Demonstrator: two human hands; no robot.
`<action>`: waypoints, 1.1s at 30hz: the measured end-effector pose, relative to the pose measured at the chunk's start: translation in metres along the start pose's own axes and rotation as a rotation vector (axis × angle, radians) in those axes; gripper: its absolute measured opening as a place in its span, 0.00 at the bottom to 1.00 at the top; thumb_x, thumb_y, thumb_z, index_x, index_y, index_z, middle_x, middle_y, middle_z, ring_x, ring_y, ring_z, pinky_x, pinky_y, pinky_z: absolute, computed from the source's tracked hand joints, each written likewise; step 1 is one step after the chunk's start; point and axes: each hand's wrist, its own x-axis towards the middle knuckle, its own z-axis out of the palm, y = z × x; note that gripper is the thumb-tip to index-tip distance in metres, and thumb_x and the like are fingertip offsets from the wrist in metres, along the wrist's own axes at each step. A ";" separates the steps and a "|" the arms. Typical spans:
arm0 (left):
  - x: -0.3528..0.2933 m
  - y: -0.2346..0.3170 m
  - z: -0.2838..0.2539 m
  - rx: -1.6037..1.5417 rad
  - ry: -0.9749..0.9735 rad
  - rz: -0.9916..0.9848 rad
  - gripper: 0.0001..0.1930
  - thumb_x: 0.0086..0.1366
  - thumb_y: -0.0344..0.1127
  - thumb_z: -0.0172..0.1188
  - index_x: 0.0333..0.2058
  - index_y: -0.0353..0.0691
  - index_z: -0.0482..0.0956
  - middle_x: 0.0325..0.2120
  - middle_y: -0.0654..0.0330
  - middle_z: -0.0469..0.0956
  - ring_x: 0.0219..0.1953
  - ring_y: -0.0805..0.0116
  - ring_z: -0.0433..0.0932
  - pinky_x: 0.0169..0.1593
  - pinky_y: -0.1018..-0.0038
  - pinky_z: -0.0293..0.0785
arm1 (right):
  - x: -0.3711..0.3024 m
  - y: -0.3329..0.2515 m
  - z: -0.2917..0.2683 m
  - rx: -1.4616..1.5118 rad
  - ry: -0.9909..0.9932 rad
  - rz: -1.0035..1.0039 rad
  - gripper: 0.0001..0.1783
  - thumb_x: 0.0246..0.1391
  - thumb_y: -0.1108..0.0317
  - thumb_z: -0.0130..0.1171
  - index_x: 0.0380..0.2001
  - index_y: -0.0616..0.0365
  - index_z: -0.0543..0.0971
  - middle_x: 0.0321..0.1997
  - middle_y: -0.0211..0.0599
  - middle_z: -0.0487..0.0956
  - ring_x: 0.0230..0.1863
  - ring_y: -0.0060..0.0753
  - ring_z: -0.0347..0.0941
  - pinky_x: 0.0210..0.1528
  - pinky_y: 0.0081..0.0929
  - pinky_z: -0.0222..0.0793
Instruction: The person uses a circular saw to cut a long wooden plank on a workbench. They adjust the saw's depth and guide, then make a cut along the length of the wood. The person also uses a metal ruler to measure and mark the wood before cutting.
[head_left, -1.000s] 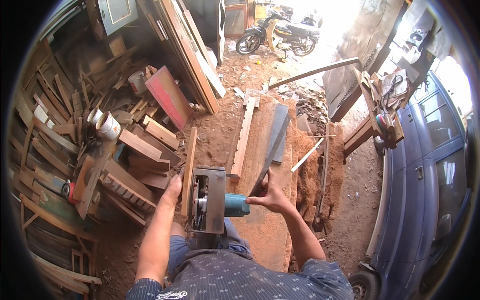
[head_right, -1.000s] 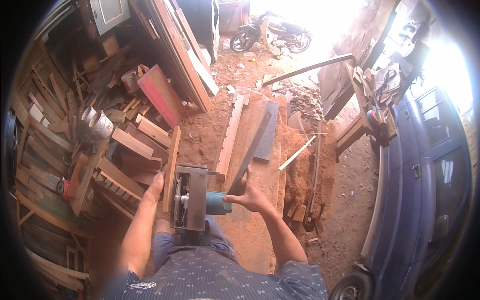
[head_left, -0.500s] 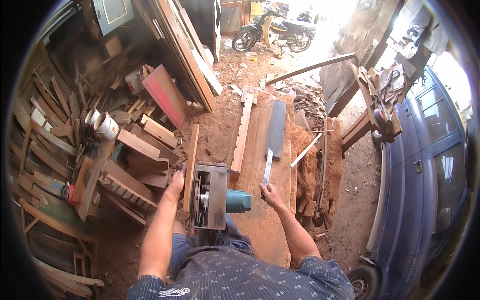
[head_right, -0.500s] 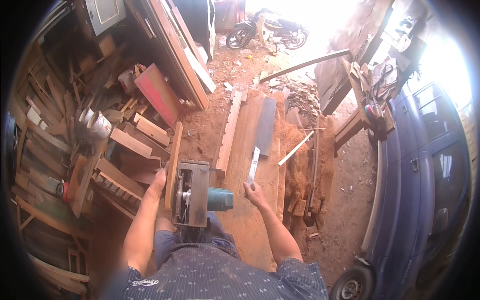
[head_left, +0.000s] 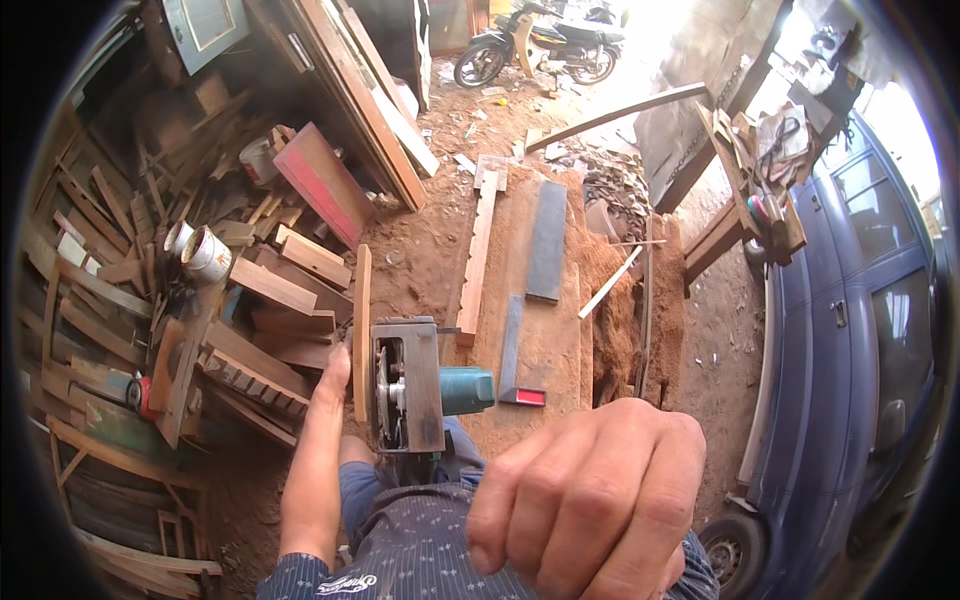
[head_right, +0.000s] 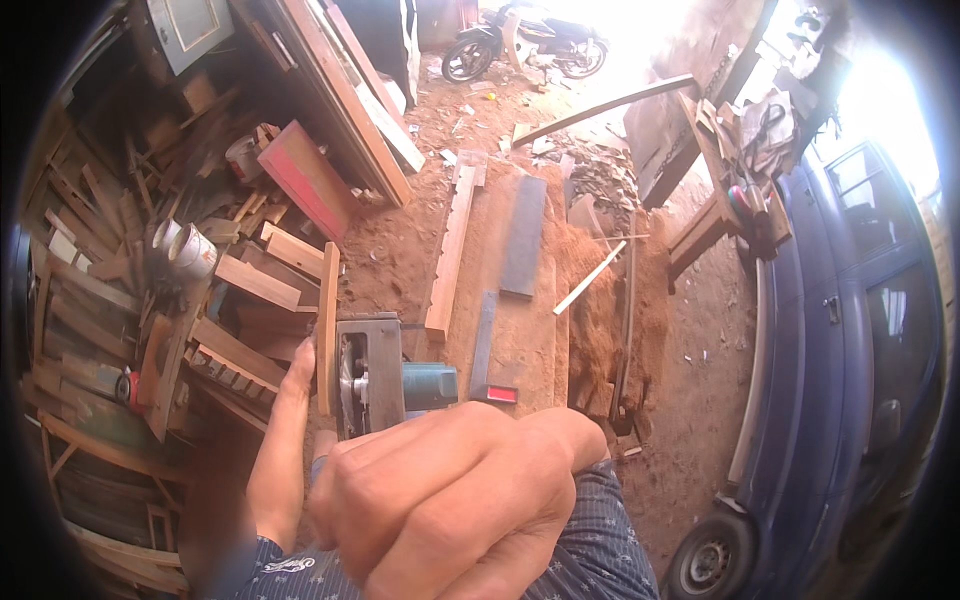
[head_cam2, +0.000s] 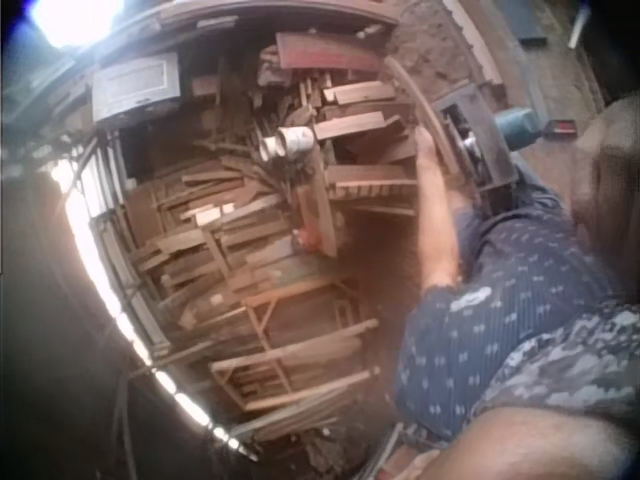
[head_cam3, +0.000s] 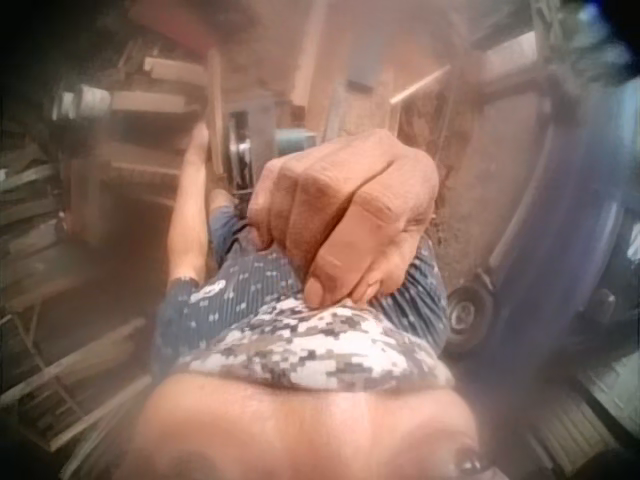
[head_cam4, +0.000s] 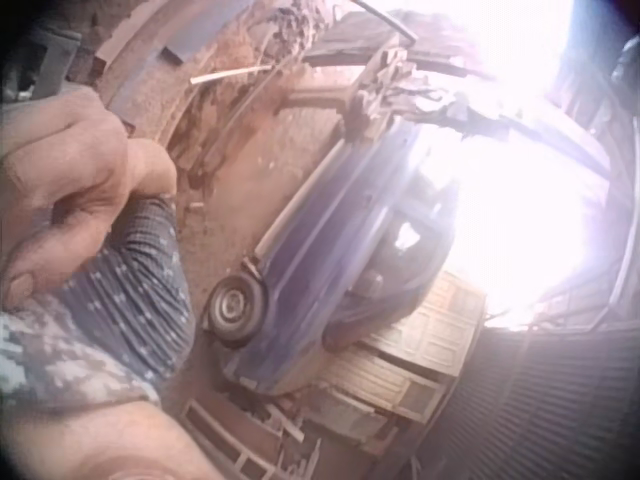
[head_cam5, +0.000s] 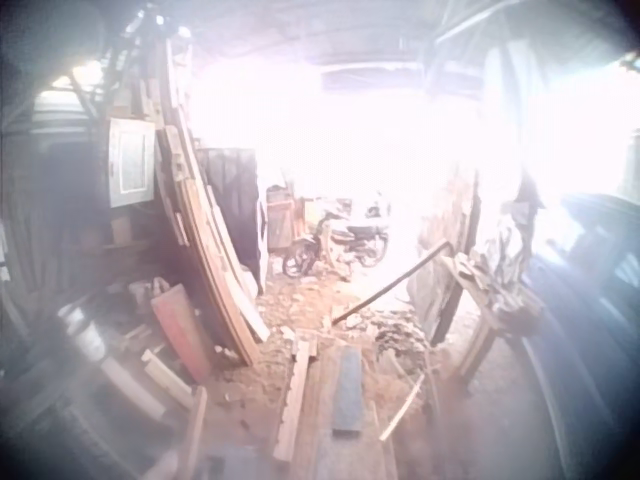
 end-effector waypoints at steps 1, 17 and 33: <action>-0.001 0.001 -0.002 -0.005 0.001 0.002 0.26 0.74 0.57 0.48 0.40 0.37 0.82 0.27 0.62 0.81 0.26 0.74 0.78 0.30 0.74 0.77 | -0.006 0.002 -0.009 -0.013 -0.070 0.003 0.19 0.61 0.64 0.61 0.53 0.57 0.75 0.40 0.39 0.80 0.36 0.38 0.76 0.43 0.34 0.75; -0.008 0.003 -0.010 -0.090 -0.023 0.016 0.24 0.74 0.55 0.49 0.41 0.38 0.82 0.28 0.64 0.81 0.27 0.74 0.78 0.32 0.74 0.77 | -0.062 -0.020 -0.093 -1.953 0.233 -0.305 0.44 0.63 0.48 0.58 0.72 0.60 0.53 0.75 0.56 0.55 0.74 0.51 0.54 0.74 0.52 0.52; -0.030 0.004 -0.009 -0.184 -0.060 0.030 0.21 0.74 0.52 0.51 0.43 0.38 0.81 0.30 0.65 0.80 0.29 0.75 0.78 0.34 0.75 0.78 | -0.271 0.140 -0.224 -0.153 0.477 1.434 0.23 0.69 0.59 0.51 0.59 0.64 0.74 0.55 0.46 0.80 0.54 0.38 0.78 0.59 0.37 0.74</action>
